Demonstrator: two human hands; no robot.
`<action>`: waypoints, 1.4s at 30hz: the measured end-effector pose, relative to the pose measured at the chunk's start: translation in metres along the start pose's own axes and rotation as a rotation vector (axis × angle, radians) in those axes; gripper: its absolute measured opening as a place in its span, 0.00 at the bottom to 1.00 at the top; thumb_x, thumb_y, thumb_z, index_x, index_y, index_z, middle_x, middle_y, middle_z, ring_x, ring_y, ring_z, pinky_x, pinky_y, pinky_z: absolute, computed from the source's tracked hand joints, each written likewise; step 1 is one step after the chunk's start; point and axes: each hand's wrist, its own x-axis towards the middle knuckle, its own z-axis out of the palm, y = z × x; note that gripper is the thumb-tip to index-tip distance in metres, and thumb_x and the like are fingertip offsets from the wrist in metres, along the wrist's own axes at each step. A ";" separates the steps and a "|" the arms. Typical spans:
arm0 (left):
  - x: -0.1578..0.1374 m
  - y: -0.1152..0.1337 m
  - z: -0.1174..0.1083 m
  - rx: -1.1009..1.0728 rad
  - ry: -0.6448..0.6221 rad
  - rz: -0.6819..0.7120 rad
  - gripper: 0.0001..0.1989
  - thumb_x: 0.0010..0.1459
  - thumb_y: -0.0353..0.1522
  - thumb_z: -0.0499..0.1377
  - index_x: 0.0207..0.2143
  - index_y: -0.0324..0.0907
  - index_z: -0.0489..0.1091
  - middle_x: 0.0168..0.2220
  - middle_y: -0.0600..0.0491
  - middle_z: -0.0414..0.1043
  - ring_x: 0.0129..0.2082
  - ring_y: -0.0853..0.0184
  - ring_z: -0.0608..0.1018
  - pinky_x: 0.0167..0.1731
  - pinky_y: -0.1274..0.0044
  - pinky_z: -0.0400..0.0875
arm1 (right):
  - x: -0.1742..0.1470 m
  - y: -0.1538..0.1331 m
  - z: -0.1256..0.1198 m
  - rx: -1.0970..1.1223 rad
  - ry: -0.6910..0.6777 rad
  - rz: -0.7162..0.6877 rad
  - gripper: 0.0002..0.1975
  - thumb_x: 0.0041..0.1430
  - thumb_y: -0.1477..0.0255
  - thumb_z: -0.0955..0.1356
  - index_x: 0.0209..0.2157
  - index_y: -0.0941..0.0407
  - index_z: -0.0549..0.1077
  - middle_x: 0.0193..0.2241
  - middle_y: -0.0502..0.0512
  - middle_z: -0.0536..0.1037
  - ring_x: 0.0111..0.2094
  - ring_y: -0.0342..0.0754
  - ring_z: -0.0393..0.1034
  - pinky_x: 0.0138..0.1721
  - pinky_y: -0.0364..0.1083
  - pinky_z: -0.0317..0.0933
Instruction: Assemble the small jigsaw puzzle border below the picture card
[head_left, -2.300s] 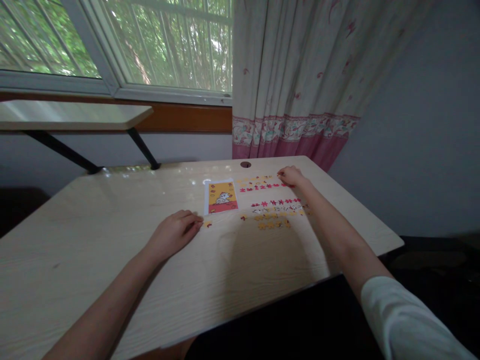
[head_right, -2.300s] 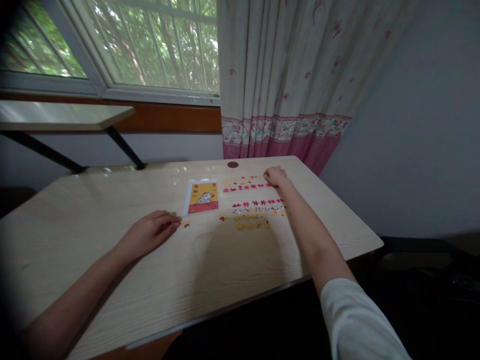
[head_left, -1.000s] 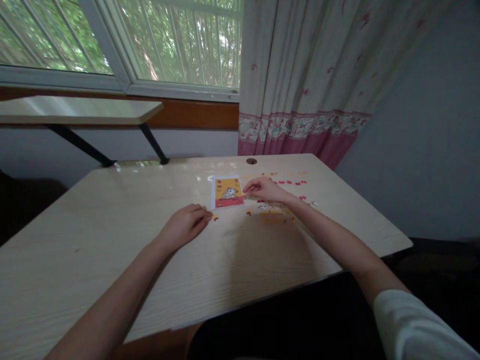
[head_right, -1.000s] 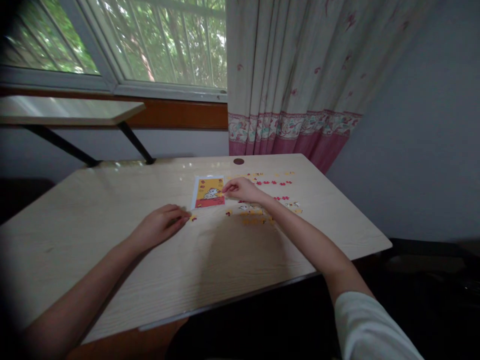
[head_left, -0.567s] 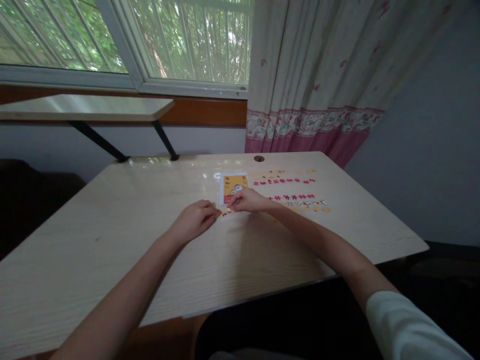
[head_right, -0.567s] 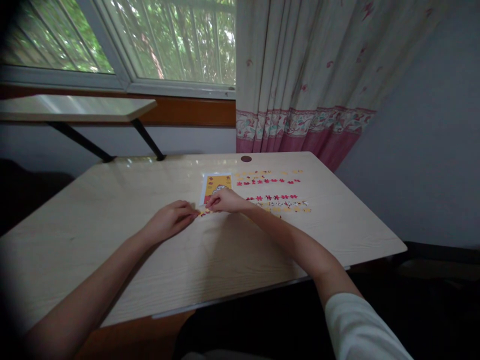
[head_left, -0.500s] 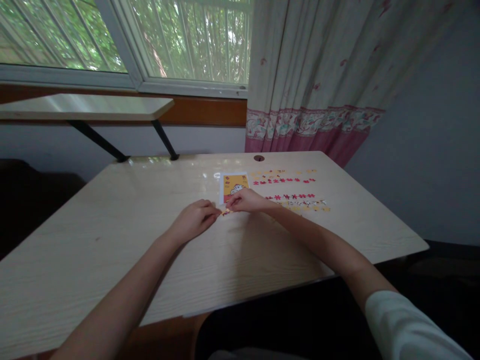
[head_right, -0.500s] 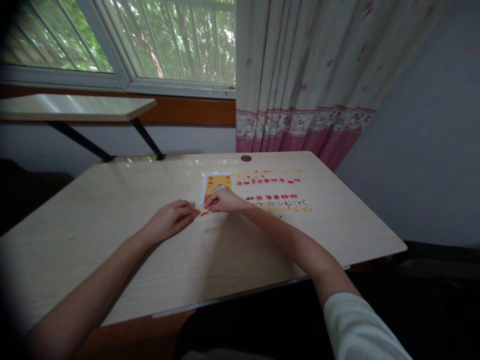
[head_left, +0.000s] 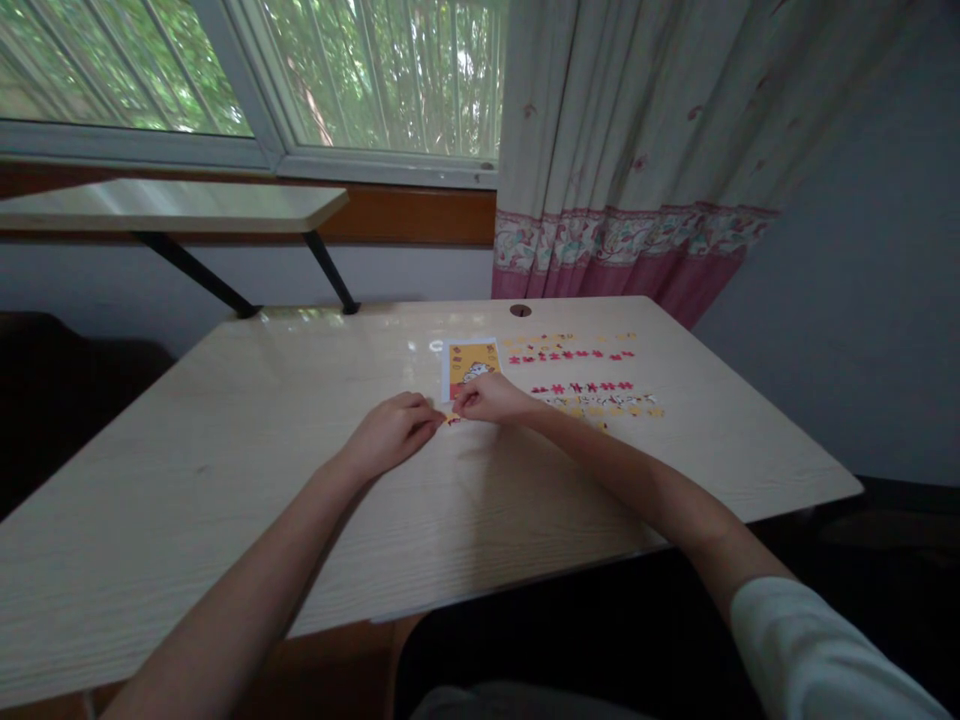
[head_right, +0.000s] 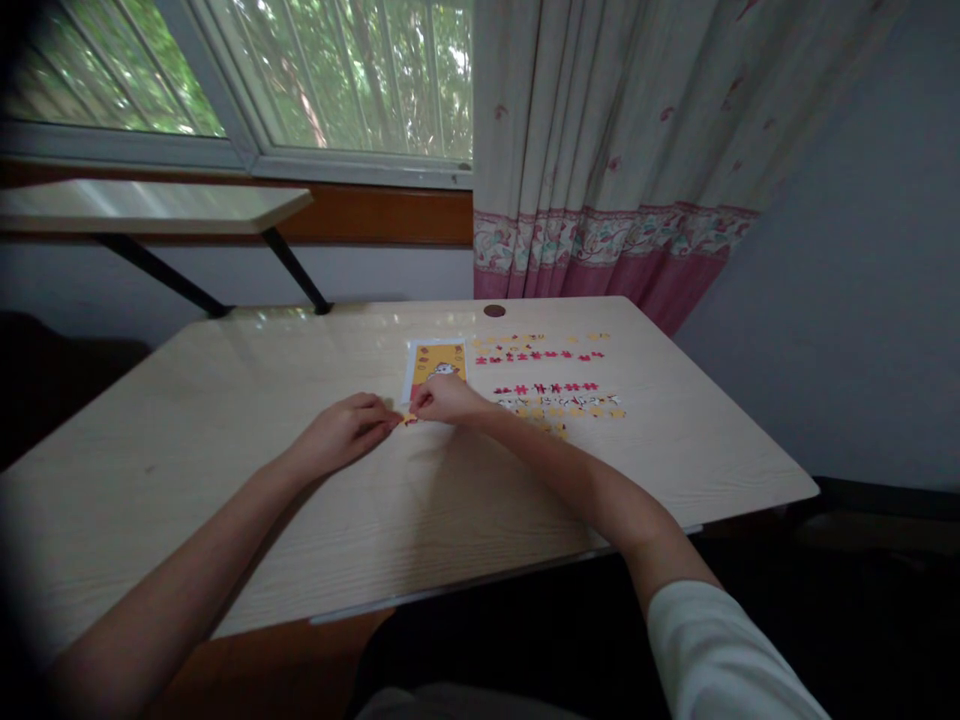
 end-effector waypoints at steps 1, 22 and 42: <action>0.000 0.000 0.000 0.005 0.002 0.001 0.13 0.61 0.31 0.51 0.37 0.40 0.76 0.32 0.48 0.71 0.34 0.64 0.72 0.35 0.75 0.67 | 0.000 0.000 0.000 -0.004 0.003 0.000 0.08 0.48 0.80 0.68 0.30 0.60 0.80 0.24 0.51 0.78 0.26 0.39 0.69 0.30 0.37 0.58; -0.001 0.001 -0.001 0.017 -0.018 -0.017 0.14 0.61 0.32 0.51 0.40 0.42 0.76 0.32 0.49 0.69 0.34 0.64 0.72 0.35 0.75 0.66 | -0.003 -0.007 -0.011 -0.021 -0.033 0.066 0.08 0.48 0.80 0.69 0.30 0.58 0.80 0.28 0.52 0.80 0.32 0.42 0.73 0.33 0.37 0.60; 0.000 0.002 -0.002 -0.004 -0.018 -0.026 0.14 0.61 0.32 0.50 0.38 0.42 0.76 0.31 0.49 0.70 0.34 0.65 0.72 0.34 0.75 0.67 | 0.000 -0.001 0.001 0.014 -0.011 0.034 0.09 0.46 0.82 0.68 0.30 0.60 0.79 0.23 0.50 0.76 0.26 0.39 0.68 0.30 0.38 0.58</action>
